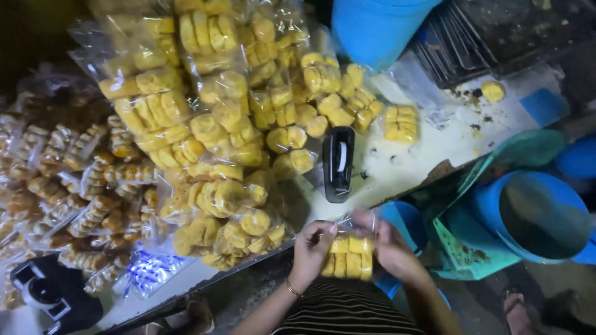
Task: Manually packaging yellow rice cakes into plastic bags and sealing them using a bag sealer.
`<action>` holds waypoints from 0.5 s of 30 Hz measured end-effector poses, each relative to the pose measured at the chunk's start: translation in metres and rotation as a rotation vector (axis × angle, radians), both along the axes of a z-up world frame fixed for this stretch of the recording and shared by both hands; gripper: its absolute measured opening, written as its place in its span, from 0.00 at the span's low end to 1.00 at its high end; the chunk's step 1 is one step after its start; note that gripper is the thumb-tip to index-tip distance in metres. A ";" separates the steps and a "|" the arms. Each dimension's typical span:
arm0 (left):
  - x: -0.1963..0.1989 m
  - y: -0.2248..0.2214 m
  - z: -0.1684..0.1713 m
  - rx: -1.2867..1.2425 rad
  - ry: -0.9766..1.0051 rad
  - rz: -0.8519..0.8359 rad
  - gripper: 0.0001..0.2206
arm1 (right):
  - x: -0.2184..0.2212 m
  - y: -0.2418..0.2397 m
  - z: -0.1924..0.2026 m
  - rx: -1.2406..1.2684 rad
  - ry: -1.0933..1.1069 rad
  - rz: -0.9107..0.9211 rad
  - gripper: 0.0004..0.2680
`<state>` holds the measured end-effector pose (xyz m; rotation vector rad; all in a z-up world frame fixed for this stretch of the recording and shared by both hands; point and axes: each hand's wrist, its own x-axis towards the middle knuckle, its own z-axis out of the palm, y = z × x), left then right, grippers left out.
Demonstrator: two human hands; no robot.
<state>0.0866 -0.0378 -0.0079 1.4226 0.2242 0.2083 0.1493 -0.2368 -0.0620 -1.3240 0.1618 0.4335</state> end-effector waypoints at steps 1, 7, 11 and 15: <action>0.003 0.000 -0.001 0.029 -0.019 0.026 0.07 | 0.002 -0.013 0.002 -0.041 -0.035 0.341 0.17; 0.009 0.002 -0.005 -0.378 0.241 -0.420 0.06 | -0.012 0.002 0.083 -0.329 -0.919 0.550 0.05; 0.010 -0.012 -0.014 -0.101 0.206 -0.384 0.09 | 0.004 -0.008 0.071 -0.590 -1.540 0.487 0.07; 0.001 -0.031 -0.006 0.204 0.060 -0.240 0.05 | 0.023 -0.023 0.061 -0.463 -0.863 0.608 0.04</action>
